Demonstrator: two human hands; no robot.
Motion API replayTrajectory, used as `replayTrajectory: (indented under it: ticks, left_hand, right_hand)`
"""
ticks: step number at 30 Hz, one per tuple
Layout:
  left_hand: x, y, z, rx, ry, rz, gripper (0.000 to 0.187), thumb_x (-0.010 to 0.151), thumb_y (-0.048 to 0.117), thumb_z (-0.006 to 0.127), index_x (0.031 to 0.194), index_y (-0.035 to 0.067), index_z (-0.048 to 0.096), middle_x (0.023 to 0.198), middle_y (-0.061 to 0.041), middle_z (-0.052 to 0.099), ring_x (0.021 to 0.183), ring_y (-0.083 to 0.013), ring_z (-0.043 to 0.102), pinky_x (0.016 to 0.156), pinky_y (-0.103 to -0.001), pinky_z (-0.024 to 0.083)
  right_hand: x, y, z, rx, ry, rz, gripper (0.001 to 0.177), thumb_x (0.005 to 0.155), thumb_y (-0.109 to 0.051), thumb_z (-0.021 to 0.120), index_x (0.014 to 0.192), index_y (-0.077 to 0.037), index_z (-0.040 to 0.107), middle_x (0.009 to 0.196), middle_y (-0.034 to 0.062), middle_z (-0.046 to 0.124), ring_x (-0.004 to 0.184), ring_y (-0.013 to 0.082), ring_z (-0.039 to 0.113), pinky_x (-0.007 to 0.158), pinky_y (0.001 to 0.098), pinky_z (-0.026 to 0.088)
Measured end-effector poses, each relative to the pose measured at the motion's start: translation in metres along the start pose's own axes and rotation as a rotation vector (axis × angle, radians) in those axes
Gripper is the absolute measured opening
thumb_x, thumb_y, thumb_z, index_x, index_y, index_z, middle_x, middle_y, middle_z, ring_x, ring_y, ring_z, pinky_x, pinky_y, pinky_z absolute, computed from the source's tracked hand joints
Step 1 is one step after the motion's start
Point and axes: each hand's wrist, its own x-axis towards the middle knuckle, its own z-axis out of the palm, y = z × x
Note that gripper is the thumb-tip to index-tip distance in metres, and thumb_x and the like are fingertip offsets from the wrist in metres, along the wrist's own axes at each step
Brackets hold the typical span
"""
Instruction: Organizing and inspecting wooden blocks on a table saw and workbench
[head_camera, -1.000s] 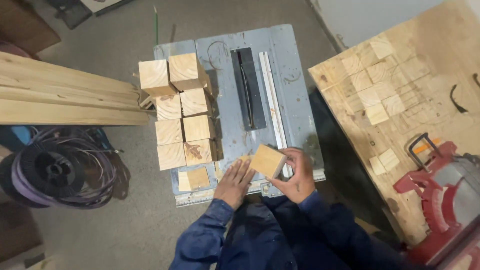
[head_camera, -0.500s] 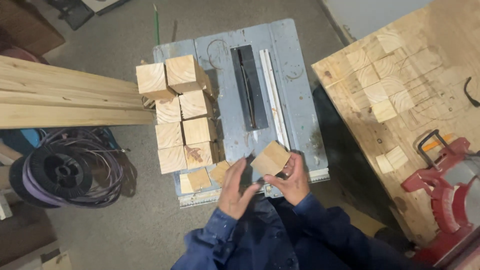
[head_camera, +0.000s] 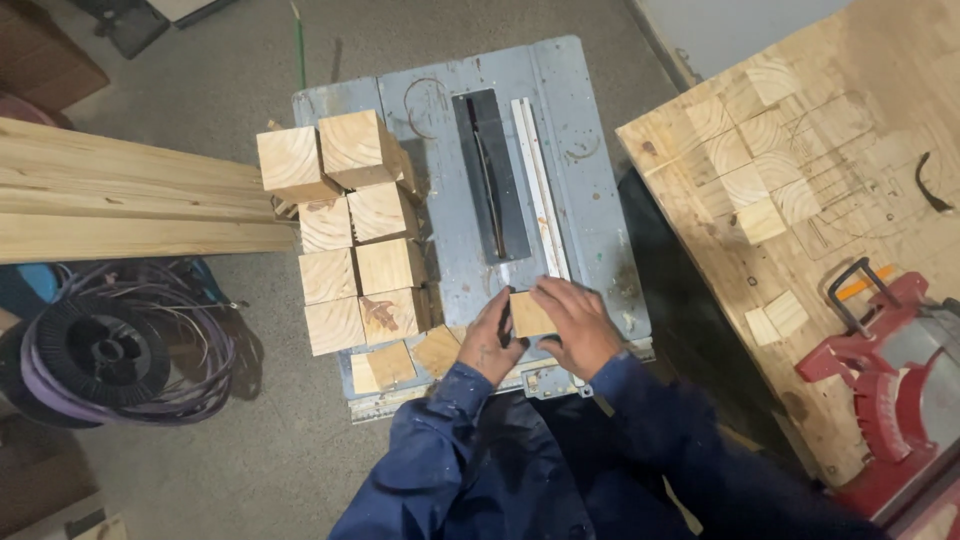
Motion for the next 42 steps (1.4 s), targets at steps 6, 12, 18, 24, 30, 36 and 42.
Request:
replayTrajectory:
  ticks: [6,12,18,24,30,36,42]
  left_hand:
    - [-0.014,-0.011,0.011,0.263,0.143,0.085,0.070,0.079,0.005,0.073,0.145,-0.006,0.052,0.139,-0.030,0.058,0.126,-0.0452,0.058,0.101,-0.049,0.056]
    - [-0.026,0.012,-0.025,0.658,0.274,0.308,0.042,0.089,0.014,0.067,0.129,0.004,0.066,0.134,-0.015,0.065,0.128,-0.0324,0.062,0.104,-0.040,0.054]
    - [-0.023,-0.032,-0.038,0.817,0.277,0.469,0.031,0.091,0.018,0.065,0.118,0.004,0.070,0.130,-0.012,0.068,0.128,-0.0293,0.062,0.106,-0.039,0.053]
    - [-0.021,-0.035,-0.041,0.864,0.287,0.540,0.033,0.093,0.022,0.065,0.121,0.005,0.069,0.134,-0.010,0.067,0.129,-0.0269,0.062,0.108,-0.036,0.052]
    - [-0.026,-0.041,-0.043,0.869,0.210,0.565,0.032,0.093,0.016,0.063,0.122,0.003,0.068,0.133,-0.014,0.067,0.128,-0.0298,0.063,0.108,-0.040,0.052]
    - [-0.025,-0.041,-0.044,0.855,0.199,0.553,0.033,0.094,0.017,0.063,0.123,0.002,0.068,0.133,-0.014,0.067,0.130,-0.0286,0.062,0.115,-0.046,0.045]
    - [-0.024,-0.038,-0.046,0.790,0.196,0.560,0.031,0.093,0.014,0.064,0.120,0.001,0.070,0.132,-0.014,0.069,0.127,-0.0291,0.063,0.113,-0.045,0.047]
  right_hand:
    - [0.021,0.023,0.018,0.020,0.004,-0.256,0.052,0.095,-0.042,0.061,0.133,-0.006,0.059,0.134,0.0122,0.058,0.130,0.0369,0.053,0.097,0.0470,0.045]
    - [0.048,0.049,0.038,0.009,0.129,-0.354,0.054,0.105,-0.048,0.043,0.127,-0.003,0.062,0.132,0.0155,0.058,0.125,0.0410,0.056,0.093,0.0483,0.047]
    - [0.058,0.066,0.048,0.068,0.036,-0.368,0.055,0.101,-0.043,0.055,0.130,0.002,0.058,0.134,0.0212,0.056,0.126,0.0439,0.055,0.101,0.0513,0.048]
    - [0.060,0.070,0.054,0.022,0.031,-0.362,0.055,0.096,-0.037,0.062,0.134,0.002,0.053,0.132,0.0235,0.055,0.125,0.0465,0.056,0.099,0.0547,0.049]
    - [0.068,0.063,0.045,0.089,0.044,-0.367,0.052,0.097,-0.033,0.062,0.134,0.003,0.052,0.129,0.0239,0.056,0.123,0.0463,0.056,0.097,0.0557,0.048]
    - [0.076,0.055,0.035,0.111,0.064,-0.384,0.054,0.097,-0.030,0.062,0.137,0.003,0.050,0.131,0.0244,0.054,0.123,0.0471,0.054,0.097,0.0557,0.047]
    - [0.086,0.056,0.035,0.087,0.106,-0.381,0.046,0.096,-0.028,0.063,0.125,0.008,0.059,0.127,0.0255,0.058,0.117,0.0475,0.057,0.094,0.0541,0.049]
